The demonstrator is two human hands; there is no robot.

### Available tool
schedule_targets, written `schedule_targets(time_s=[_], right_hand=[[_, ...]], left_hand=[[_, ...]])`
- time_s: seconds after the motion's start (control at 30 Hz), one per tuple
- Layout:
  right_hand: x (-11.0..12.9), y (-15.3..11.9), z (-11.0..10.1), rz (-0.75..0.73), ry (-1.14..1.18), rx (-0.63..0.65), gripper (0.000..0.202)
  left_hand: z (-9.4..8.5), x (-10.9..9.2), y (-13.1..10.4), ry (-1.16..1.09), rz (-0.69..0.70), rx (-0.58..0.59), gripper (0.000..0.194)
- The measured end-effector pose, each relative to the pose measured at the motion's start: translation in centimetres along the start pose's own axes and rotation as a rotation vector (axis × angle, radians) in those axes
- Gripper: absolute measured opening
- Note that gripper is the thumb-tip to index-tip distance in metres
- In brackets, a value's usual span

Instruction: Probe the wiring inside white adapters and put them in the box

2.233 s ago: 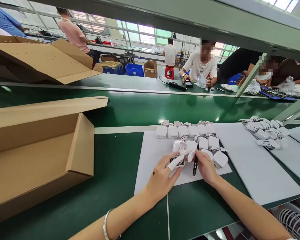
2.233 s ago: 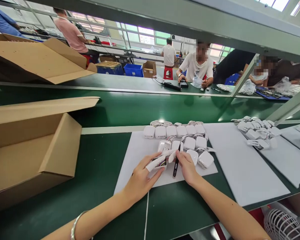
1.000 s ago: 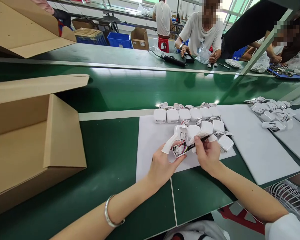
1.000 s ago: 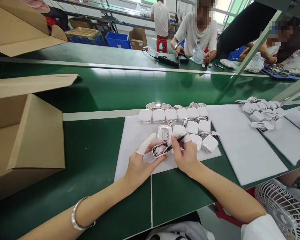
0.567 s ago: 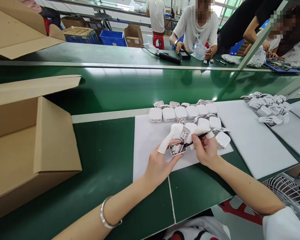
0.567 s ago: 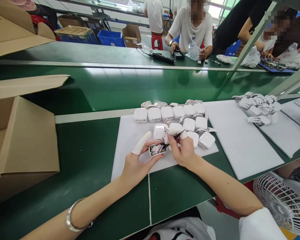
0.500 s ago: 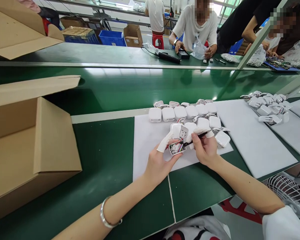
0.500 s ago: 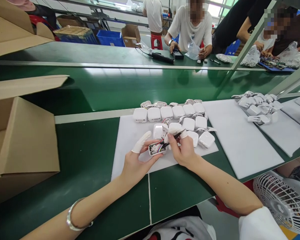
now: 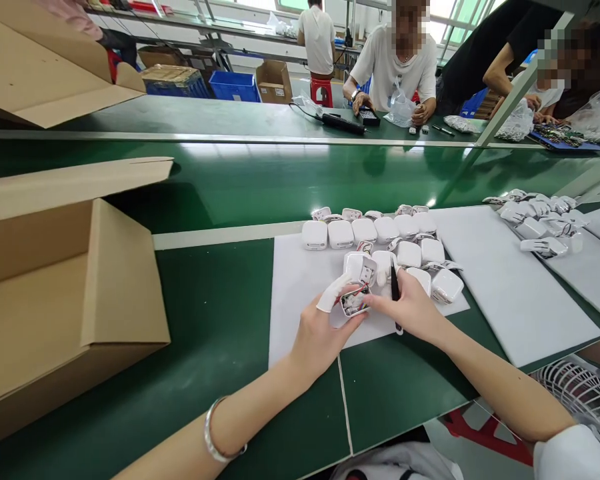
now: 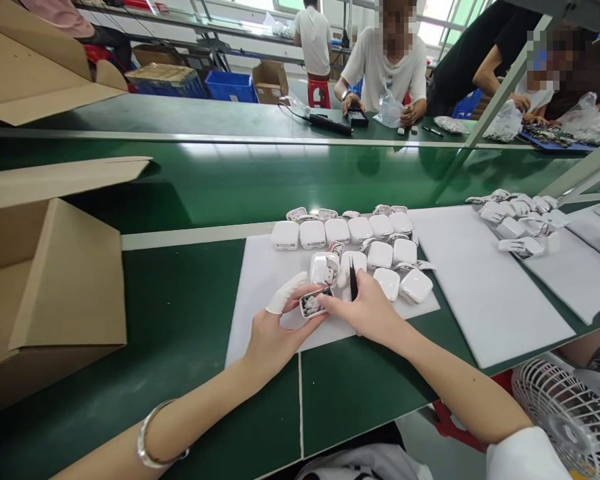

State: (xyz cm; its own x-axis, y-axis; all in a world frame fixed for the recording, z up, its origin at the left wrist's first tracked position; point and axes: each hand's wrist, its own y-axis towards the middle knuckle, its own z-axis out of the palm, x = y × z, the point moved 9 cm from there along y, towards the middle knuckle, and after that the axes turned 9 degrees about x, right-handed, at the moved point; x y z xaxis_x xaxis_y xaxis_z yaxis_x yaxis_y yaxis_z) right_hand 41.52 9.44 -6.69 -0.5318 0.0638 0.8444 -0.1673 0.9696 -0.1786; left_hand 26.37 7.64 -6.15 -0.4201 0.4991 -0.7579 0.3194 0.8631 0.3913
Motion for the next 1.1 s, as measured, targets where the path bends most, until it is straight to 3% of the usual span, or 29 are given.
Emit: schedule_targets(time_s=[0.2,0.4,0.53,0.67,0.9,1.1], right_hand=[[-0.7,0.1,1.7,0.067,0.124,0.075,0.038],[-0.8,0.8,1.4,0.013,0.147,0.101,0.038],[-1.0,0.9,1.1,0.011,0.130,0.088,0.039],[-1.1,1.0,1.2,0.006,0.169,0.096,0.037],[-1.5,1.1,1.6,0.038,0.298,0.048,0.035],[-2.4,1.2,2.0,0.126,0.447,0.061,0.039]], left_hand=[[0.0,-0.4,-0.3,0.036,0.039,-0.030,0.042],[-0.2,-0.4,-0.2,0.042,0.026,-0.024,0.040],[-0.5,-1.4,0.1,0.001,0.112,-0.018,0.026],[-0.7,-2.1,0.2,0.015,0.224,-0.015,0.031],[0.2,-1.9,0.5,-0.016,0.304,0.097,0.016],[0.8,-1.1,1.5,0.063,0.215,0.218,0.010]])
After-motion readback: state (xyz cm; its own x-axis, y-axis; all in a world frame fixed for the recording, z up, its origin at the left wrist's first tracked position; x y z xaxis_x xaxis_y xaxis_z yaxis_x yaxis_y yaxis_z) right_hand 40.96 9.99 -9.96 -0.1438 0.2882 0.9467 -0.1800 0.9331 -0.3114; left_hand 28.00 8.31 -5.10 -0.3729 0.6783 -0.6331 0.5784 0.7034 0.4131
